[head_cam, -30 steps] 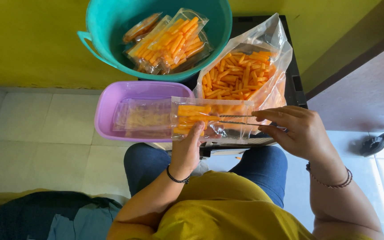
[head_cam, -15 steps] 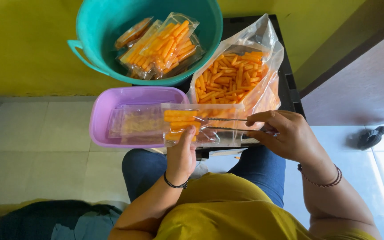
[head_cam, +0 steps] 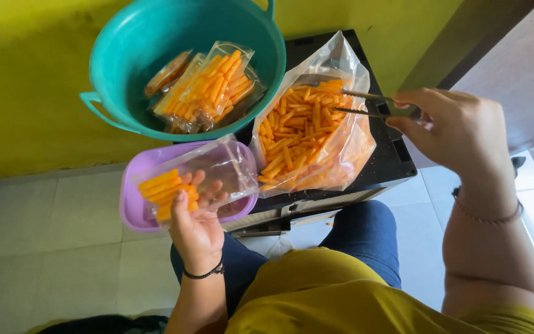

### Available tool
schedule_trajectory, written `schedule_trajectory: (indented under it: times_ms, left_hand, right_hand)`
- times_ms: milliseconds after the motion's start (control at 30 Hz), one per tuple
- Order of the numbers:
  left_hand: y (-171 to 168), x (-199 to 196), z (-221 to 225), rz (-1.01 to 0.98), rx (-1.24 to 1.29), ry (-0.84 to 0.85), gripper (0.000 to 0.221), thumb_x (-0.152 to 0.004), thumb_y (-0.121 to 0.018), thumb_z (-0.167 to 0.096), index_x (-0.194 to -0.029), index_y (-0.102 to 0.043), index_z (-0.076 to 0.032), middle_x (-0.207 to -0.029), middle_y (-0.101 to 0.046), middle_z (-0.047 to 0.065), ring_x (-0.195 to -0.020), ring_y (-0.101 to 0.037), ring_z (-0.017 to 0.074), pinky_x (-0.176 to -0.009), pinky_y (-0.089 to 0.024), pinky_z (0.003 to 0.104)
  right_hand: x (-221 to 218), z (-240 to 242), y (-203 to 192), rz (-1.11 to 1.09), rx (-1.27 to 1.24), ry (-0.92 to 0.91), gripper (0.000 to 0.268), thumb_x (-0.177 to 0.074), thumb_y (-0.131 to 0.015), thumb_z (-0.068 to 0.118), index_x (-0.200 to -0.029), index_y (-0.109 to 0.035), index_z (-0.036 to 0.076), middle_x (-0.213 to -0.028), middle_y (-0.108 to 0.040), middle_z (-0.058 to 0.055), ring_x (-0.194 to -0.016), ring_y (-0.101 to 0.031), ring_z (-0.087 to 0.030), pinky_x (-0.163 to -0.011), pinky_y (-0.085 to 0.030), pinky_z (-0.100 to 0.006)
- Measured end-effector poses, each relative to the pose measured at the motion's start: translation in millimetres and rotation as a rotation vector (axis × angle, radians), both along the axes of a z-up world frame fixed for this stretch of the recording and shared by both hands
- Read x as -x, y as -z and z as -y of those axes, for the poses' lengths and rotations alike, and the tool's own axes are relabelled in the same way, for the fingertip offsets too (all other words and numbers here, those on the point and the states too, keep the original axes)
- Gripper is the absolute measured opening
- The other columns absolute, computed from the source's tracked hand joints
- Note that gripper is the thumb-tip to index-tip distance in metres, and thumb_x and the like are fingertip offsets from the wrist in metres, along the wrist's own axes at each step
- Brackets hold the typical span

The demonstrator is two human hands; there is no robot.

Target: Using metal tongs to transfer orange snack sticks from a large bag into smaller individual plastic bags.

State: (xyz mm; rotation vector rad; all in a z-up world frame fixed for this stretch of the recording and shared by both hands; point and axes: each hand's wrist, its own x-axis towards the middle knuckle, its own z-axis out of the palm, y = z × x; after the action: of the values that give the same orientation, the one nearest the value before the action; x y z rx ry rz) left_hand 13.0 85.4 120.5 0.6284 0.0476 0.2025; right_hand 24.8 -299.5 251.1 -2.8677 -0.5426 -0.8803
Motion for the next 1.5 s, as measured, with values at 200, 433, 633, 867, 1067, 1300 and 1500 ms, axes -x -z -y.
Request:
schedule_trajectory:
  times_ms: [200,433,633,867,1067,1300,1500]
  left_hand:
    - [3.8,5.6,-13.6,0.002,0.013,-0.007,0.038,-0.099,-0.062,-0.023,-0.131,-0.057,-0.002,-0.124,-0.068,0.015,-0.094,-0.073,0.0289,-0.077,-0.061,0.037]
    - [12.7,16.8,-34.3,-0.023,-0.046,-0.046,0.039,-0.098,-0.063,-0.027,-0.130,-0.061,-0.003,-0.122,-0.069,0.014,-0.092,-0.072,0.0297,-0.077,-0.059,0.040]
    - [16.7,17.0,-41.7,0.014,-0.007,-0.009,0.037,-0.101,-0.060,-0.023,-0.131,-0.059,-0.001,-0.123,-0.069,0.015,-0.092,-0.073,0.0306,-0.077,-0.060,0.039]
    - [14.1,16.0,-34.3,0.022,-0.020,0.025,0.039,-0.101,-0.060,-0.025,-0.132,-0.060,-0.001,-0.125,-0.068,0.014,-0.094,-0.072,0.0307,-0.078,-0.058,0.040]
    - [7.4,8.6,-13.0,0.047,0.045,0.010,0.040,-0.100,-0.064,-0.024,-0.132,-0.058,-0.002,-0.126,-0.067,0.016,-0.096,-0.073,0.0315,-0.076,-0.061,0.038]
    - [7.1,-3.9,14.8,0.070,0.130,0.076,0.044,-0.100,-0.062,-0.024,-0.137,-0.053,-0.002,-0.133,-0.061,0.018,-0.105,-0.070,0.0335,-0.081,-0.063,0.039]
    - [4.1,-6.2,30.9,0.054,0.104,0.110,0.046,-0.100,-0.062,-0.028,-0.138,-0.053,-0.004,-0.134,-0.061,0.016,-0.108,-0.068,0.0337,-0.083,-0.060,0.040]
  right_hand:
    - [-34.7,-43.0,6.0,0.056,0.243,0.084,0.030,-0.090,-0.085,0.035,-0.113,-0.084,0.016,-0.086,-0.078,0.004,-0.055,-0.064,-0.008,-0.047,-0.044,-0.020]
    - [-65.8,-52.4,-8.8,-0.156,0.661,0.457,0.034,-0.098,-0.063,0.057,-0.119,-0.077,0.035,-0.077,-0.077,0.017,-0.044,-0.066,0.001,-0.038,-0.047,-0.012]
    - [-85.7,-54.6,-17.6,-0.371,0.813,0.505,0.018,-0.093,-0.066,0.033,-0.105,-0.078,0.029,-0.082,-0.079,0.011,-0.062,-0.074,-0.010,-0.053,-0.055,-0.021]
    - [-82.9,-61.4,-32.4,-0.398,0.793,0.483,0.017,-0.100,-0.062,0.037,-0.105,-0.077,0.032,-0.075,-0.077,0.010,-0.059,-0.072,-0.009,-0.052,-0.054,-0.022]
    - [-50.1,-30.4,-29.4,-0.198,0.025,0.049,0.030,-0.089,-0.085,0.023,-0.119,-0.084,0.017,-0.071,-0.070,-0.003,-0.050,-0.056,-0.019,-0.052,-0.045,-0.031]
    - [-27.5,-15.9,31.4,-0.380,-0.682,-0.138,0.032,-0.092,-0.073,-0.004,-0.124,-0.071,-0.005,-0.084,-0.070,-0.014,-0.050,-0.046,-0.010,-0.040,-0.027,-0.021]
    - [-13.1,-21.7,44.9,-0.486,-0.861,-0.101,0.032,-0.088,-0.074,-0.002,-0.119,-0.072,-0.002,-0.075,-0.068,-0.010,-0.050,-0.043,-0.008,-0.043,-0.028,-0.019]
